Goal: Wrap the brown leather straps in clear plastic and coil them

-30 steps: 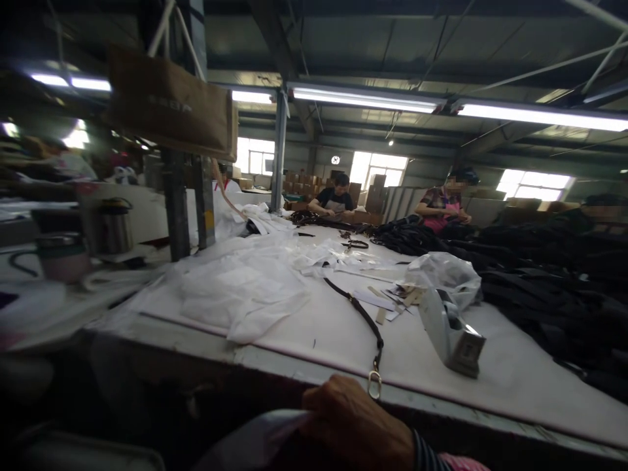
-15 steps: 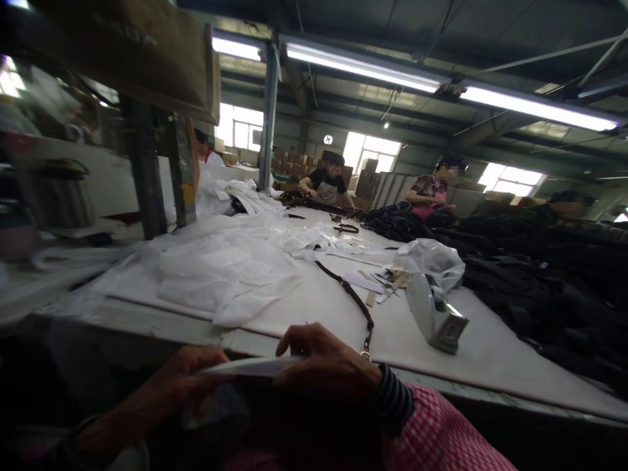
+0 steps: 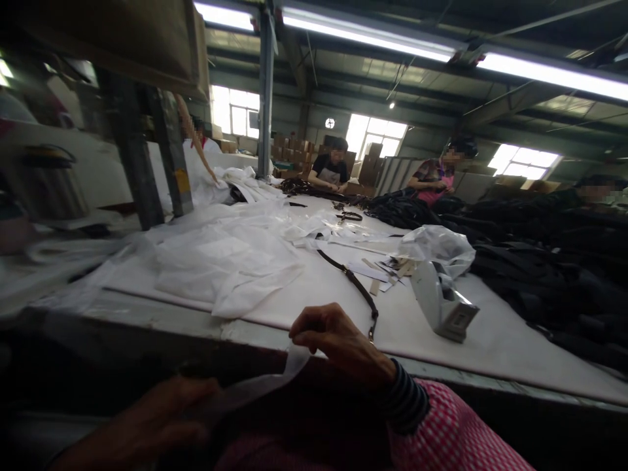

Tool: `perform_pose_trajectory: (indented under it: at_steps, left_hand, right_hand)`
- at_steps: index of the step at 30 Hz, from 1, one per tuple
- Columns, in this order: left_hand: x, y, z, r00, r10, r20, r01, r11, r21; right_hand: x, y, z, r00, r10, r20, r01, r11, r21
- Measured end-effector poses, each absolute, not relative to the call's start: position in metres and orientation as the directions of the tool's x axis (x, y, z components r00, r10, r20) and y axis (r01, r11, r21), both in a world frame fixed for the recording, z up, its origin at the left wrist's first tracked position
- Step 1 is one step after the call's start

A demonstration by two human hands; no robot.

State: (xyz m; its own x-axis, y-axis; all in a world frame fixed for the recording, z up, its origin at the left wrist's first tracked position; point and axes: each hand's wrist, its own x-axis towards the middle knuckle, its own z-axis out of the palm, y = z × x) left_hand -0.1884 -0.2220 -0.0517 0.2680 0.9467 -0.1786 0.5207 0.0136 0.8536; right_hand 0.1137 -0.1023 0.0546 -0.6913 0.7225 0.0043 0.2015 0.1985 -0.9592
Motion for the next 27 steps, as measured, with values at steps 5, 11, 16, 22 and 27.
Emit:
perform_pose_trajectory:
  at_steps: [5,11,16,22,27]
  left_hand:
    - [-0.161,-0.216,-0.027,0.289,0.941,-0.176,0.487,0.013,0.873]
    - [-0.083,-0.189,-0.006,0.237,0.971,-0.041,0.111,0.015,0.994]
    - [-0.088,-0.179,-0.031,0.166,0.979,-0.114,0.043,0.109,0.993]
    - [-0.108,-0.17,-0.038,0.078,0.996,-0.051,0.116,0.041,0.992]
    - [-0.107,-0.16,-0.018,0.117,0.992,-0.046,0.033,0.042,0.999]
  right_hand:
    - [0.11,-0.112,0.057,-0.666,0.741,0.086,0.288,0.362,-0.886]
    - [0.09,-0.136,0.049,-0.685,0.683,0.255,0.249,0.548,-0.798]
    - [0.114,-0.125,0.047,-0.614,0.75,0.247,0.341,0.534,-0.774]
    - [0.205,-0.048,0.044,-0.176,0.957,0.23,0.851,0.265,-0.454]
    - [0.243,-0.002,0.026,-0.165,0.983,0.075,0.829,0.18,-0.53]
